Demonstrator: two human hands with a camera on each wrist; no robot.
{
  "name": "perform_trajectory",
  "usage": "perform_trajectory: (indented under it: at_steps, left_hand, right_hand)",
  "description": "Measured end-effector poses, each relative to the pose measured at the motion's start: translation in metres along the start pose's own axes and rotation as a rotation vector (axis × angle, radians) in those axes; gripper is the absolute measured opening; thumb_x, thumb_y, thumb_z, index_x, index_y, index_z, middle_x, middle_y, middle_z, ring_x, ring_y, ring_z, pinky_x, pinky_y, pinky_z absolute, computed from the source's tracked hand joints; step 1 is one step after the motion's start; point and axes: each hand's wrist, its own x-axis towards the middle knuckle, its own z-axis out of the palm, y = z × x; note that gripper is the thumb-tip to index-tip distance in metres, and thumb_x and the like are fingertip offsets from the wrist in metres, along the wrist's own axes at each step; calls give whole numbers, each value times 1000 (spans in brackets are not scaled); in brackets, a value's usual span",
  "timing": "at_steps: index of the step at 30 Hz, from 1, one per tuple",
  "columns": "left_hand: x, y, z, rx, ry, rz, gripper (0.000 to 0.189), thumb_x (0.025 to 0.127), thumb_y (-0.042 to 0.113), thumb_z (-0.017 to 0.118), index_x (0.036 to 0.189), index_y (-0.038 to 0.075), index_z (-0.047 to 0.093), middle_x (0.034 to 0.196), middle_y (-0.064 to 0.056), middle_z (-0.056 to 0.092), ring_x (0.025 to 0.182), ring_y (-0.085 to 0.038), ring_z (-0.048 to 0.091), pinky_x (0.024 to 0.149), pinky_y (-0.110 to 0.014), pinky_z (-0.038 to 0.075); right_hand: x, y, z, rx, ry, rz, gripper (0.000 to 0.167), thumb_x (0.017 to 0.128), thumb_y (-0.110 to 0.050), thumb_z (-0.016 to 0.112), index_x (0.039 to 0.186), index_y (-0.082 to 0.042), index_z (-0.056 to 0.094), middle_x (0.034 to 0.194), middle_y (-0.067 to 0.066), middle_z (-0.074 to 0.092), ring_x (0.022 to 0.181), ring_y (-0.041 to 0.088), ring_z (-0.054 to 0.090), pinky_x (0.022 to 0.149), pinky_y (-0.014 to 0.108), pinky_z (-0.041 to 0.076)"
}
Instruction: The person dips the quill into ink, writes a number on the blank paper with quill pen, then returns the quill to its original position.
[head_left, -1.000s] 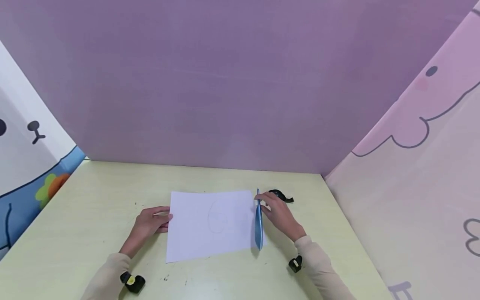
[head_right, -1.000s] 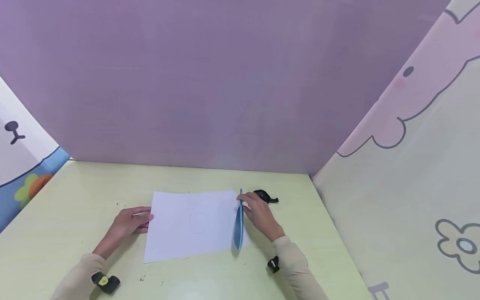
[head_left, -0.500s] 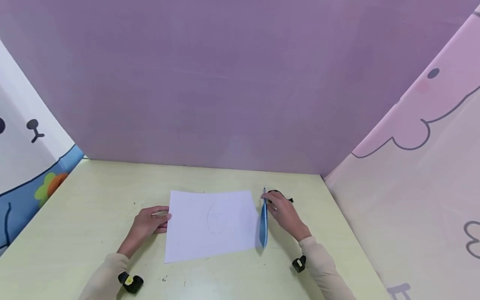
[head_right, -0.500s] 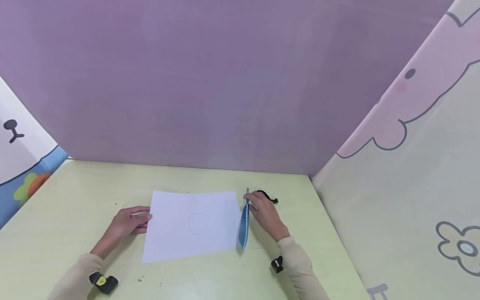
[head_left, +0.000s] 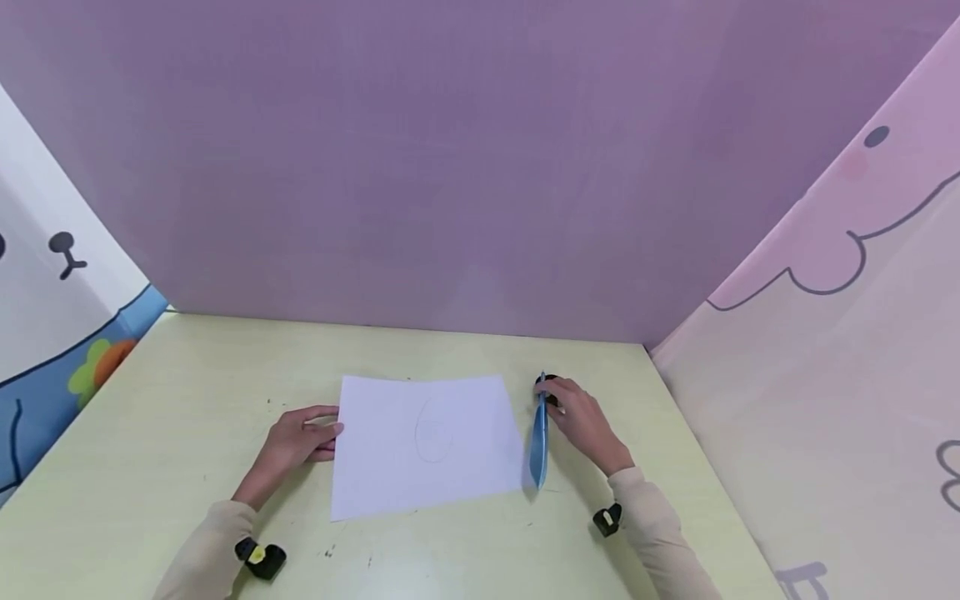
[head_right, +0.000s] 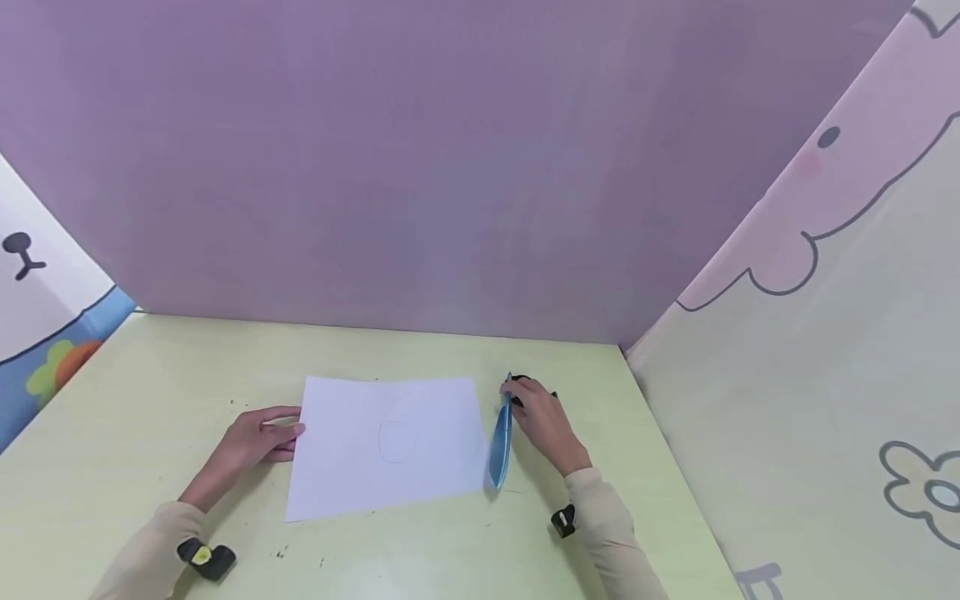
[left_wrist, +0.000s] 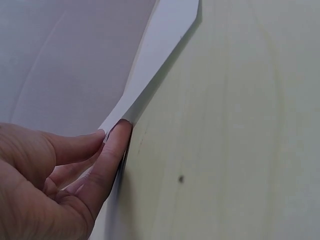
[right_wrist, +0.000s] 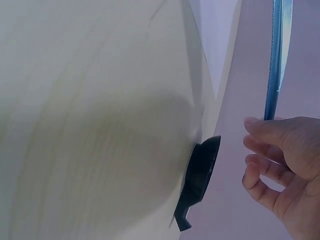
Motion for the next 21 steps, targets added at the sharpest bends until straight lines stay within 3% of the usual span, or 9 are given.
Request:
perform_trajectory:
  at_steps: [8,21]
  left_hand:
    - [-1,-4,0,-8,7,-31,49,104,7,64,145,-14,50,88,-10,77,74,-13,74,69,-29,66]
    - [-1,-3,-1,-13,6,-47,52,102,10,68,144,-15,50,102,-20,78,77,-15,75,71,-31,67]
  right_hand:
    - [-5,4,-1,0,-5,13,35,85,12,79,117,-3,72,119,17,71,97,29,71,76,41,64]
    - [-12,15,-5,-63,-10,47,38,83,10,81,116,-6,72,111,13,72,93,28,70,70,41,62]
